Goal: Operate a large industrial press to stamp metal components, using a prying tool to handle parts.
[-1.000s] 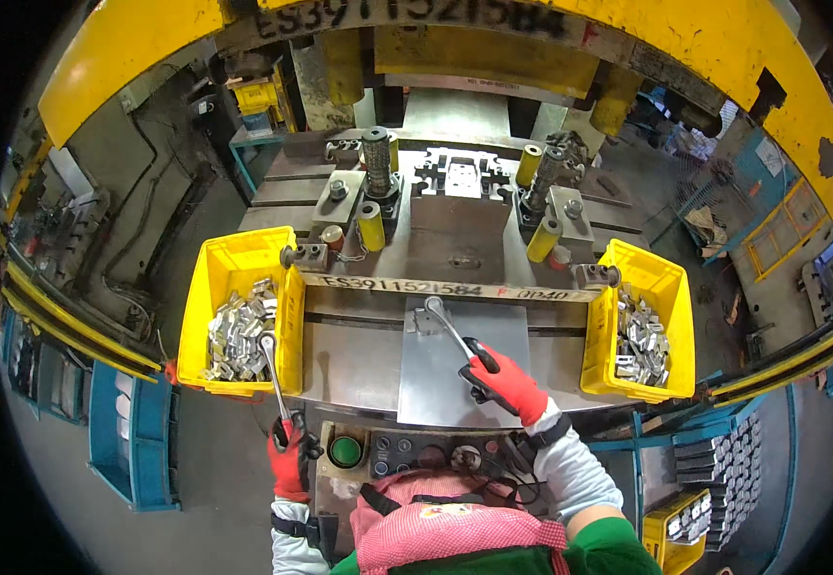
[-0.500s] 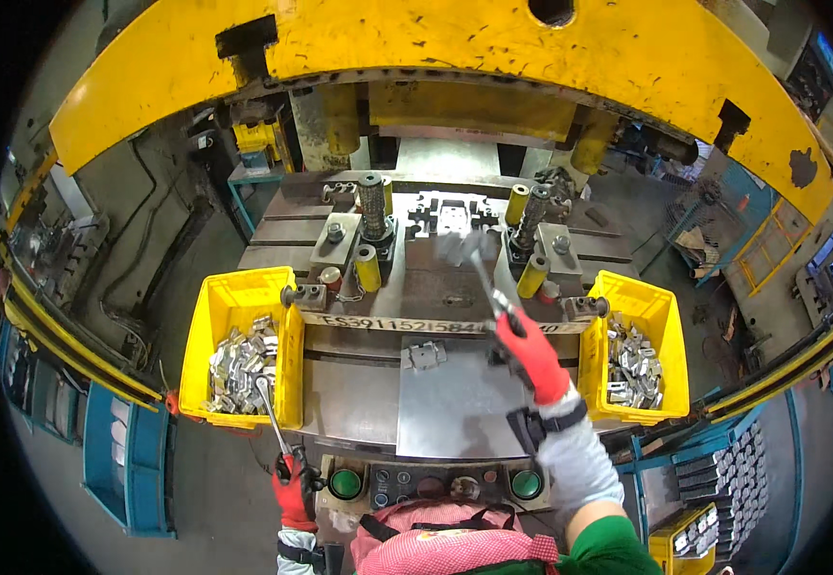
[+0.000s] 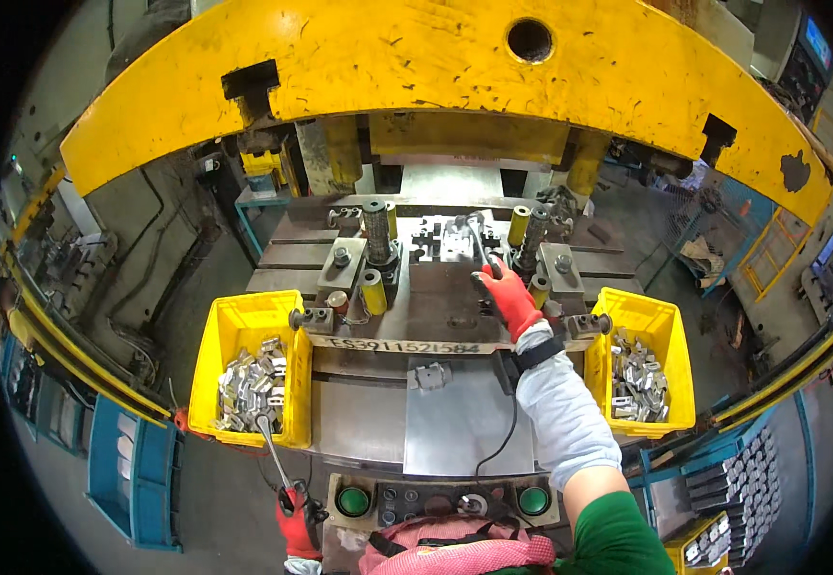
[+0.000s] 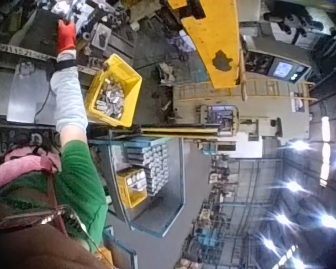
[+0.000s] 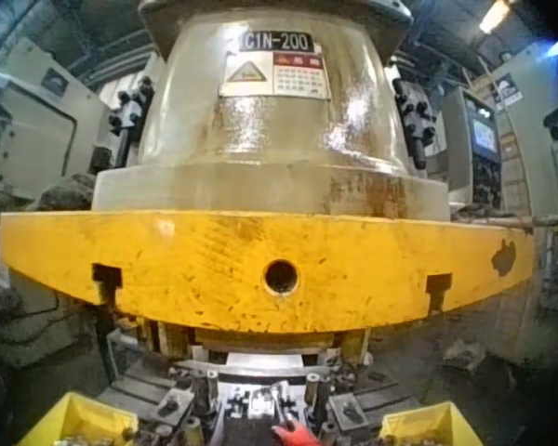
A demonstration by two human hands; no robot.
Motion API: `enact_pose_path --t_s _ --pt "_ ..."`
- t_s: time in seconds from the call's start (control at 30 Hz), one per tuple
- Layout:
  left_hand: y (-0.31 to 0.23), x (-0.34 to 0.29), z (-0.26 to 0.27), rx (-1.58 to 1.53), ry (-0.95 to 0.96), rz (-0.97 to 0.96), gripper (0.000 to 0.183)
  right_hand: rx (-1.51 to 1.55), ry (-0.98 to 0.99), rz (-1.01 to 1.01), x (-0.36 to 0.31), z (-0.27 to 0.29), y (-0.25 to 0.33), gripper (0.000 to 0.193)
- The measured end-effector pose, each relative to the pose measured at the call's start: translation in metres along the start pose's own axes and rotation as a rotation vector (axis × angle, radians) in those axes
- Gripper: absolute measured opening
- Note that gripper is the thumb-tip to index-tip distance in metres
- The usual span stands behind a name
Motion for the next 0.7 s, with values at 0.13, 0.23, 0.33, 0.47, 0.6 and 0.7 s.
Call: enact_pose_path --t_s 0.13,0.23,0.33,0.47,0.6,0.7 --pt "-0.001 0.0 -0.005 0.038 -0.04 -0.004 0.02 -0.213 -0.011 -0.04 0.002 -0.011 -0.006 0.034" --pt "-0.003 0.003 -0.008 0.096 -0.015 -0.035 0.019 -0.337 -0.031 -0.058 -0.007 -0.027 -0.003 0.042" --pt "0.003 0.008 -0.004 0.044 -0.002 -0.071 0.018 -0.199 -0.063 -0.084 -0.009 -0.025 -0.001 0.051" --pt "0.001 0.007 -0.012 0.041 0.016 -0.066 0.018 -0.207 -0.128 -0.043 -0.002 -0.01 -0.002 0.052" --pt "-0.001 0.008 -0.01 0.07 -0.032 -0.026 0.018 -0.152 0.015 -0.061 -0.01 -0.029 0.004 0.036" --pt "-0.002 0.008 -0.015 0.101 -0.029 -0.023 0.019 -0.166 0.045 -0.067 -0.013 -0.029 0.004 0.038"
Point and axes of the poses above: each hand's wrist, its own x-axis towards the middle knuckle, its own z-axis out of the back of the hand, y = z × x, the point moved 6 cm from there along x, towards the middle knuckle, and after that the axes turned 8 degrees about z, right-handed, at the moved point
